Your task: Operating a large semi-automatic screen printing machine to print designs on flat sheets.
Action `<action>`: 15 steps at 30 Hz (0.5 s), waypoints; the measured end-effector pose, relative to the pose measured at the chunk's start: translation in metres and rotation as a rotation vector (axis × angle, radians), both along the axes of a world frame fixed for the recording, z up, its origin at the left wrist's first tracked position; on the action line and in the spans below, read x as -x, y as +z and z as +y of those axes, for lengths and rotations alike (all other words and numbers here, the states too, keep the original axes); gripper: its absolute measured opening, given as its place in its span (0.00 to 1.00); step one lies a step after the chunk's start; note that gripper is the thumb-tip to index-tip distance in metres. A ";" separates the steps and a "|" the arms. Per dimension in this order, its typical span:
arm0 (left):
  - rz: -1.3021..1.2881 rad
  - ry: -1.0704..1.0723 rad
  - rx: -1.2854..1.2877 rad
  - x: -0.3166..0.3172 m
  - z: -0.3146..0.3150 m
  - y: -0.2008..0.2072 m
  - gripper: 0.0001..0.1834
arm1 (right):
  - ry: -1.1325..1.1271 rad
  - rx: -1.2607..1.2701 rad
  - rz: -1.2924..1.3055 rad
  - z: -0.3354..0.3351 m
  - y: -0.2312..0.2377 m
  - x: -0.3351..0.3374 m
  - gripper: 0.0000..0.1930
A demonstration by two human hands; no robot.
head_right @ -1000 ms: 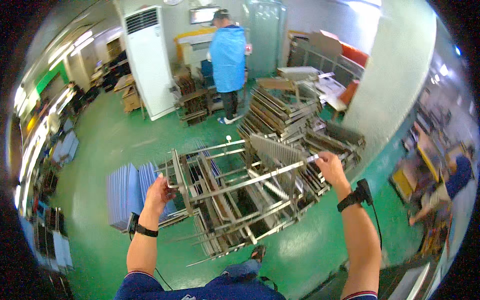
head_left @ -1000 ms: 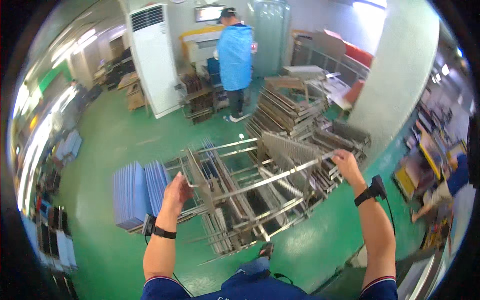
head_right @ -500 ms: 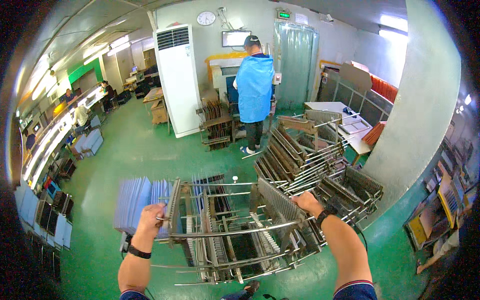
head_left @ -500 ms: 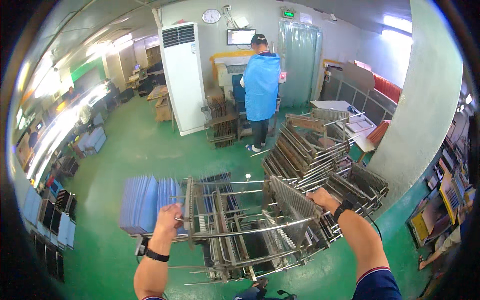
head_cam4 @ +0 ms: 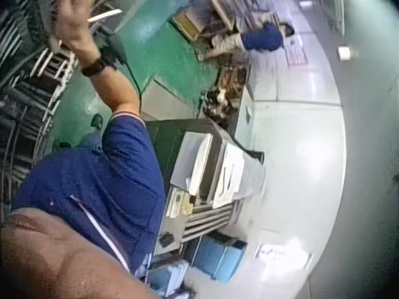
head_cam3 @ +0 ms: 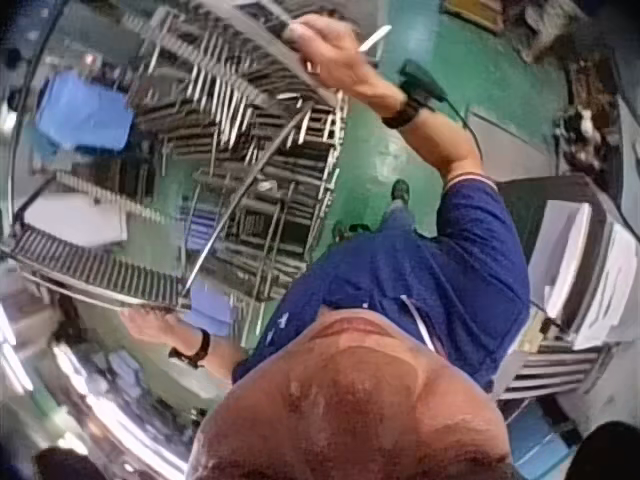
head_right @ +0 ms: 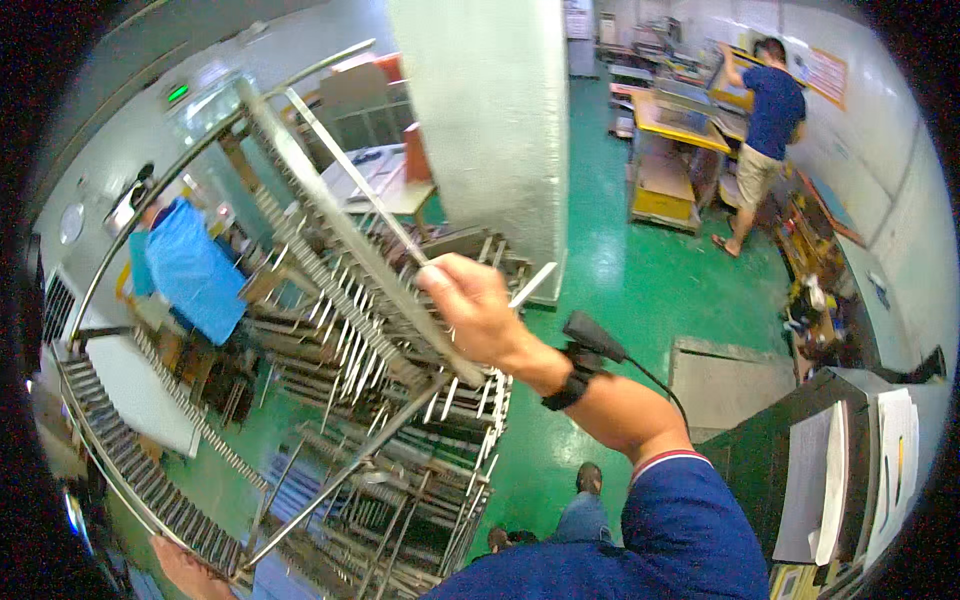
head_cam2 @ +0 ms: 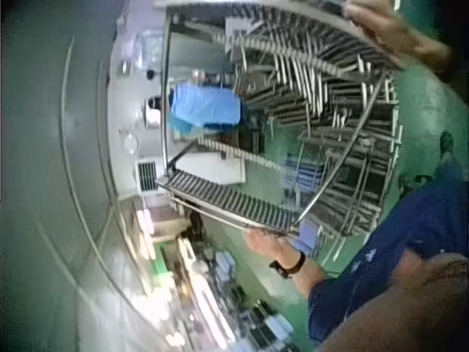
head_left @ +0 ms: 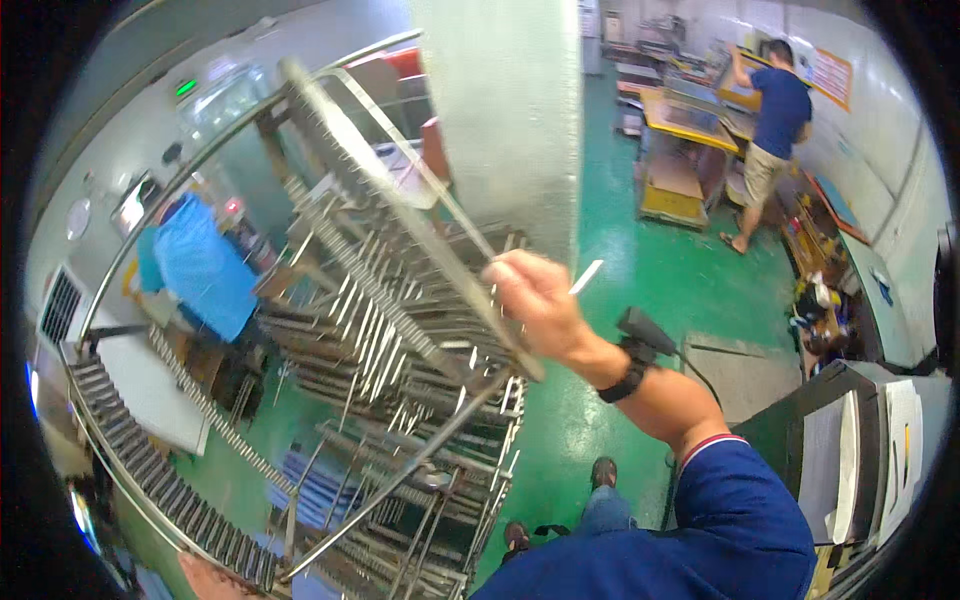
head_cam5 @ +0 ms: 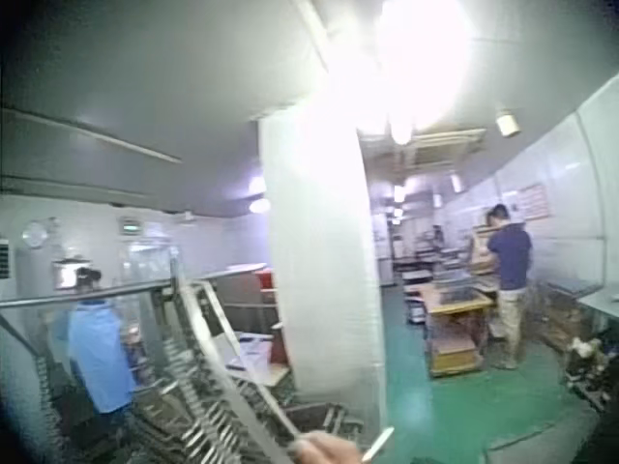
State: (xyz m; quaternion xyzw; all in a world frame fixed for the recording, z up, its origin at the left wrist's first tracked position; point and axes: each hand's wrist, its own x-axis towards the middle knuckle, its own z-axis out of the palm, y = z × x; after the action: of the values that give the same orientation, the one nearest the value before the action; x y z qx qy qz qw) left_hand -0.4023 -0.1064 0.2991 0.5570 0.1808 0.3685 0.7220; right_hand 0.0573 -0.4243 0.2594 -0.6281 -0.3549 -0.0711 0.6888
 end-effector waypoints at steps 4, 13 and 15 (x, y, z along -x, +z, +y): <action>0.223 0.816 -0.444 -0.054 -0.057 0.010 0.22 | 0.399 -0.187 0.688 -0.046 0.019 -0.017 0.12; 0.212 0.163 -0.182 -0.203 -0.085 -0.124 0.12 | -0.173 -0.137 0.724 -0.182 -0.028 0.004 0.11; 0.316 -0.014 0.082 -0.218 -0.091 -0.157 0.12 | -0.210 -0.111 0.713 -0.195 -0.036 0.025 0.11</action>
State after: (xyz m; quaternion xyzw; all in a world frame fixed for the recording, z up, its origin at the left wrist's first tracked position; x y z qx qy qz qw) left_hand -0.1840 -0.1972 0.1424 0.5792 0.3032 0.2637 0.7093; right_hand 0.0320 -0.6192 0.2234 -0.6083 -0.0217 0.0627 0.7910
